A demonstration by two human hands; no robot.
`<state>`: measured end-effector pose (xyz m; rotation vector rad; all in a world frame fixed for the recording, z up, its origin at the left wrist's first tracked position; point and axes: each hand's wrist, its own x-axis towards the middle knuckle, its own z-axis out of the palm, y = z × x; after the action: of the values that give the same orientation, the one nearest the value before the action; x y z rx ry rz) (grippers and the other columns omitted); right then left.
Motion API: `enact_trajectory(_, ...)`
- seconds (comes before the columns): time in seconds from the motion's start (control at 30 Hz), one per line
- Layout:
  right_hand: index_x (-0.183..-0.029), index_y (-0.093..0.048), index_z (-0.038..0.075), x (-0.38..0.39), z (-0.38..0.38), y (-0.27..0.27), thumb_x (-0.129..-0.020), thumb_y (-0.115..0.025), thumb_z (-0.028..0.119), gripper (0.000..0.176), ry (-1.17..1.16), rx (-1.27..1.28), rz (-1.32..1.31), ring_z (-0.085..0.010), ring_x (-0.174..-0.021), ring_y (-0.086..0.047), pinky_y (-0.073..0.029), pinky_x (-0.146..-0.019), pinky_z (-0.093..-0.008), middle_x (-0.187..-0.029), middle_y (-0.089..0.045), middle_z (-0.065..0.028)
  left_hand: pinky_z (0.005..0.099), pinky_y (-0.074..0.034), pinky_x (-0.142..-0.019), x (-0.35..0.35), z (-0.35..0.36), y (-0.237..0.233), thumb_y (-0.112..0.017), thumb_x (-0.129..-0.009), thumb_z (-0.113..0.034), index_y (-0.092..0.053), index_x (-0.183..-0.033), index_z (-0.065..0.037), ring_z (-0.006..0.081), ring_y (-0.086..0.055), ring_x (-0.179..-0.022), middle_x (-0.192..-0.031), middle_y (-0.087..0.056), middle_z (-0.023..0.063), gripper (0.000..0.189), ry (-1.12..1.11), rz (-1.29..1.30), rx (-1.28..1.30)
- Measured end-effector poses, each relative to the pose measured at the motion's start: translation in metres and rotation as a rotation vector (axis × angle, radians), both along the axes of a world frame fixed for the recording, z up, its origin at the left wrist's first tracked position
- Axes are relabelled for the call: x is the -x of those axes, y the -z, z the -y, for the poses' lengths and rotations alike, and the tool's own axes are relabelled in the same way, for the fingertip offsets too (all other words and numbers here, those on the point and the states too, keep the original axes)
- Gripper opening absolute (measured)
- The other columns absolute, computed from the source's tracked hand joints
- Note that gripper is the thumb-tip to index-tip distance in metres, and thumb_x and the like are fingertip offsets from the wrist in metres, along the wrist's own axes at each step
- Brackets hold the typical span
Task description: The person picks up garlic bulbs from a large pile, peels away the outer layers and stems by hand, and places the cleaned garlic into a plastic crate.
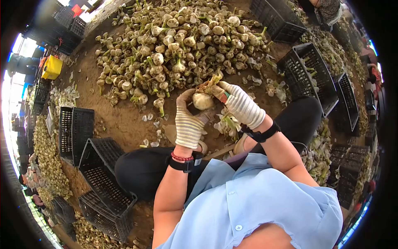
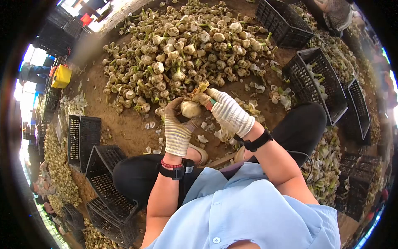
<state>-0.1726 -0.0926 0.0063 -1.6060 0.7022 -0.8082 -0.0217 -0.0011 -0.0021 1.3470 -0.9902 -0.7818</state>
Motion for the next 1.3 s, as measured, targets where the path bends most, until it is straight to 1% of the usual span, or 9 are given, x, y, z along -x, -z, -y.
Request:
enact_trajectory(0.17,-0.113,-0.065,-0.001,-0.004,-0.001,-0.024,-0.098,-0.059,0.011,0.02,0.005,-0.124,-0.173,-0.0052,-0.077,-0.051,-0.045,-0.066,-0.0239,-0.083,-0.059,0.0038,0.0336,-0.058,-0.091,-0.006,-0.004,-0.01,-0.09,-0.07,-0.008,-0.046,-0.131,-0.003,0.0211,-0.062,-0.104,-0.123,-0.056,0.0114,0.075,0.066,-0.271,-0.087)
enact_trajectory(0.33,-0.114,-0.066,-0.002,0.006,-0.01,-0.039,-0.097,-0.06,0.011,0.022,-0.024,-0.242,-0.221,-0.0054,-0.078,-0.051,-0.046,-0.068,-0.0235,-0.085,-0.061,0.0025,0.0393,-0.058,-0.086,-0.035,0.0,0.005,-0.072,-0.092,-0.038,-0.053,-0.13,-0.004,0.0215,-0.064,-0.101,-0.112,-0.065,0.0115,0.055,0.311,-1.214,-0.379)
enact_trajectory(0.4,-0.117,-0.067,-0.001,0.019,-0.011,-0.038,-0.096,-0.063,0.011,0.024,-0.193,-0.247,-0.203,-0.0051,-0.081,-0.056,-0.049,-0.072,-0.0234,-0.092,-0.066,0.0006,0.038,-0.057,-0.08,-0.021,0.015,0.029,-0.066,-0.096,-0.041,-0.058,-0.125,-0.003,0.0192,-0.065,-0.095,-0.103,-0.068,0.0099,0.049,0.123,-1.192,-0.358)
enact_trajectory(0.53,-0.122,-0.064,-0.003,0.03,-0.012,-0.038,-0.096,-0.065,0.015,0.031,-0.111,-0.844,0.181,-0.0049,-0.088,-0.061,-0.052,-0.079,-0.0236,-0.104,-0.071,-0.0028,0.0309,-0.051,-0.073,-0.014,0.023,0.038,-0.061,-0.1,-0.016,-0.063,-0.104,-0.004,0.0137,-0.058,-0.081,-0.093,-0.067,0.0088,0.013,-0.209,-0.071,-0.348)
enact_trajectory(0.7,-0.12,-0.065,-0.002,0.028,-0.019,-0.036,-0.096,-0.058,0.012,0.028,0.006,-0.29,-0.337,-0.0037,-0.08,-0.054,-0.047,-0.069,-0.0217,-0.091,-0.065,0.0034,0.0253,-0.05,-0.068,0.007,0.007,-0.011,-0.076,-0.089,-0.011,-0.065,-0.108,-0.003,0.0089,-0.059,-0.078,-0.09,-0.066,0.0013,0.023,0.058,-0.284,-0.123)
enact_trajectory(0.93,-0.117,-0.066,-0.001,0.057,-0.004,-0.027,-0.096,-0.059,0.012,0.025,-0.033,-0.338,-0.058,-0.0074,-0.089,-0.057,-0.048,-0.081,-0.0249,-0.096,-0.068,-0.0009,0.0225,-0.048,-0.065,-0.003,0.009,0.009,-0.073,-0.093,-0.021,-0.066,-0.107,-0.004,0.0061,-0.057,-0.075,-0.089,-0.067,-0.0003,0.023,-0.132,-0.466,-0.17)
enact_trajectory(1.07,-0.114,-0.066,-0.001,0.098,0.025,0.005,-0.095,-0.061,0.016,0.026,0.164,-0.271,-0.318,-0.013,-0.065,-0.057,-0.048,-0.062,-0.0319,-0.078,-0.064,-0.001,0.0197,-0.049,-0.059,-0.021,0.004,-0.007,-0.072,-0.094,-0.02,-0.069,-0.105,-0.008,0.006,-0.058,-0.069,-0.093,-0.068,0.0009,0.017,-0.145,-0.561,-0.115)
enact_trajectory(1.2,-0.125,-0.058,0.0,0.084,0.026,0.034,-0.094,-0.06,0.018,0.037,0.18,0.452,-0.863,-0.0404,-0.091,-0.065,-0.054,-0.08,-0.0439,-0.1,-0.067,-0.0229,0.021,-0.049,-0.062,-0.01,0.002,-0.012,-0.075,-0.091,-0.012,-0.069,-0.106,-0.007,0.0061,-0.058,-0.073,-0.096,-0.066,-0.001,0.017,-0.07,-0.274,-0.121)
enact_trajectory(1.3,-0.122,-0.061,0.001,0.043,0.013,-0.025,-0.093,-0.062,0.018,0.033,0.138,0.397,-0.719,-0.0371,-0.094,-0.065,-0.054,-0.082,-0.0416,-0.102,-0.067,-0.0206,0.0274,-0.051,-0.084,-0.001,0.003,-0.011,-0.077,-0.088,-0.009,-0.07,-0.109,-0.005,0.013,-0.06,-0.095,-0.102,-0.066,0.003,0.022,-0.046,0.024,0.007)
